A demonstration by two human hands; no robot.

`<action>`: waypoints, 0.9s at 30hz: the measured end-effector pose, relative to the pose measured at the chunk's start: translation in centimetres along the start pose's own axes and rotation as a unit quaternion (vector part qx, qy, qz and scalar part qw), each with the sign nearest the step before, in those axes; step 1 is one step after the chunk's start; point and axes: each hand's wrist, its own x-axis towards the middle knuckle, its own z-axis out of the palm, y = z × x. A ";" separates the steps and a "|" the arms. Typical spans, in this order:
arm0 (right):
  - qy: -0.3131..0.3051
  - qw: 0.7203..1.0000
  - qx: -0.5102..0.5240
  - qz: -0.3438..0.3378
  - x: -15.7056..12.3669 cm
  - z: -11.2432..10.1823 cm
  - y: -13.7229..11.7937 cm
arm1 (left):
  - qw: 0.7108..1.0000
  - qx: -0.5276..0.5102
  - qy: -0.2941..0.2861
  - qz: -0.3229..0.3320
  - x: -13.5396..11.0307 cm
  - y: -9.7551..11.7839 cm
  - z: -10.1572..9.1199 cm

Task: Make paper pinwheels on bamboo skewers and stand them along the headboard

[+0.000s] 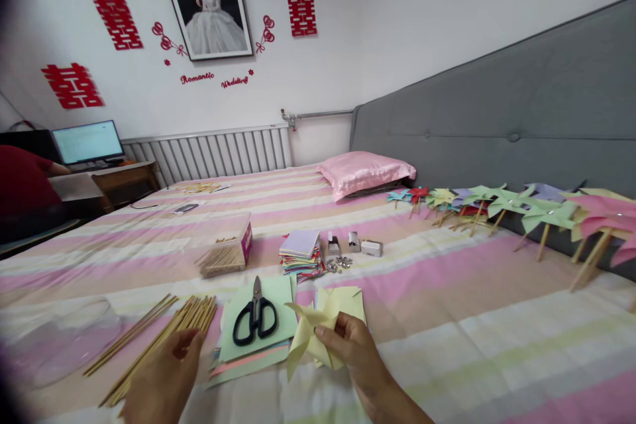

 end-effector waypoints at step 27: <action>0.000 1.000 0.015 0.012 -0.2 0.1 0.2 | 0.990 0.121 -0.043 -0.065 1.0 -1.1 0.4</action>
